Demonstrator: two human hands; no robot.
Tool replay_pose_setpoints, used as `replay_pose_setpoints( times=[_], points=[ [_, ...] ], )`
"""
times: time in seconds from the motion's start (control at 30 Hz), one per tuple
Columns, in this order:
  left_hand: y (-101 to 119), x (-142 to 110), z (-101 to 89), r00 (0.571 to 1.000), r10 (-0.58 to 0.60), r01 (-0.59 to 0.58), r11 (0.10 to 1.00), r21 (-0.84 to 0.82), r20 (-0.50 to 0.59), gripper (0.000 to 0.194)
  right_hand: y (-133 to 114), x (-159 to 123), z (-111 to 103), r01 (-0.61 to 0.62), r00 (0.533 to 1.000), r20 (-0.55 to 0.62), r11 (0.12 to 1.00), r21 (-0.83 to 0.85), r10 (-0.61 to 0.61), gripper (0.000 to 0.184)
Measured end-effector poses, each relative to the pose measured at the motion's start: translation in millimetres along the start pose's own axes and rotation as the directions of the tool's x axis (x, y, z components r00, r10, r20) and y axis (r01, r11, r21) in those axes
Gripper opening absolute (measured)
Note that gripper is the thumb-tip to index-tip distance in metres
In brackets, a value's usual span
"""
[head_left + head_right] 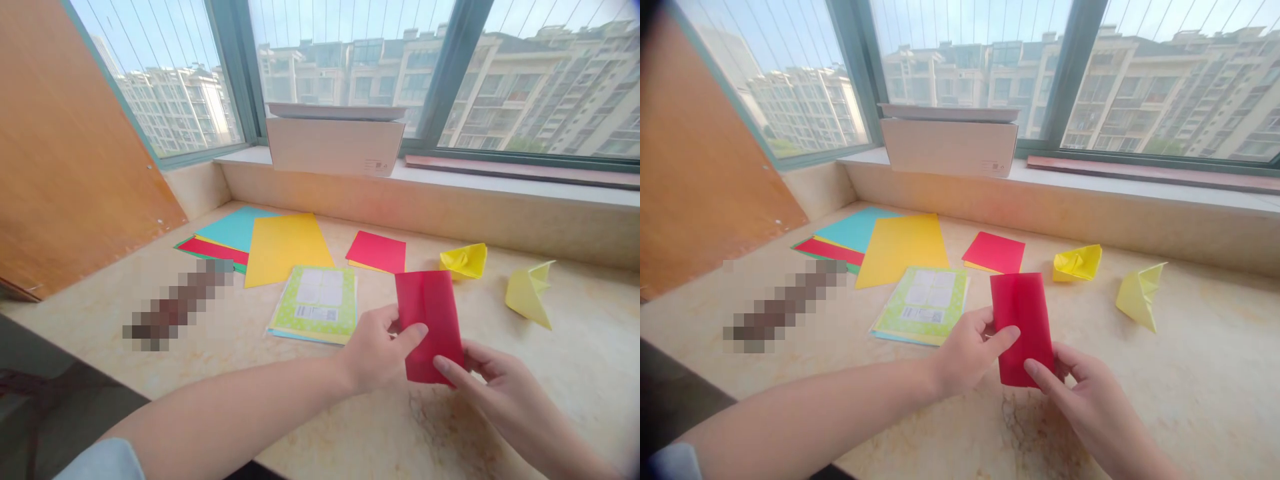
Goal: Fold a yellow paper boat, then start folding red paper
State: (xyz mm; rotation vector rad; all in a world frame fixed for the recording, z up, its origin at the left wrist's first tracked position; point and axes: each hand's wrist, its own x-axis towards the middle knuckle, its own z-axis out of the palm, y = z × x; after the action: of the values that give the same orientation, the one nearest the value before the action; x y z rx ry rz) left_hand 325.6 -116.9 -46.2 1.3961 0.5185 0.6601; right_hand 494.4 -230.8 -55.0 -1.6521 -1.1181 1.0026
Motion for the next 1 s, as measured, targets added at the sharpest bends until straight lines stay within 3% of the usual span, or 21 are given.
replay_pose_setpoints(
  times=[0.17,0.33,0.53,0.63,0.77,0.83,1.0],
  points=[
    [-4,-3,-0.7,0.991,-0.028,0.023,0.999,0.040,0.129,0.032,-2,-3,2,0.019,0.998,0.059,0.999,0.047,-0.022,0.039],
    [-4,-2,-2.2,0.991,-0.081,0.075,0.995,0.058,0.106,0.031,-7,-5,2,0.057,0.998,0.027,0.998,0.015,-0.058,0.038],
    [-3,-5,-7.1,0.911,-0.157,0.149,0.988,0.051,0.381,0.033,-6,0,-17,0.105,0.985,-0.143,0.990,0.092,-0.091,0.033],
    [-3,-4,-7.1,0.912,-0.158,0.146,0.987,0.061,0.378,0.032,-6,2,-17,0.118,0.970,-0.225,0.987,0.106,-0.092,0.028],
    [-4,-1,-7.3,0.917,-0.175,0.168,0.984,0.052,0.357,0.035,-5,3,-15,0.096,0.981,-0.187,0.968,0.231,-0.053,0.031],
    [-3,-1,-8.7,0.914,-0.160,0.118,0.984,0.134,0.372,0.035,-5,3,-16,0.089,0.984,-0.175,0.958,0.274,-0.042,0.032],
    [2,-3,-10.9,0.905,-0.149,0.032,0.957,0.287,0.398,0.034,-5,6,-25,0.109,0.960,-0.277,0.962,0.251,-0.036,0.022]
  ],
)
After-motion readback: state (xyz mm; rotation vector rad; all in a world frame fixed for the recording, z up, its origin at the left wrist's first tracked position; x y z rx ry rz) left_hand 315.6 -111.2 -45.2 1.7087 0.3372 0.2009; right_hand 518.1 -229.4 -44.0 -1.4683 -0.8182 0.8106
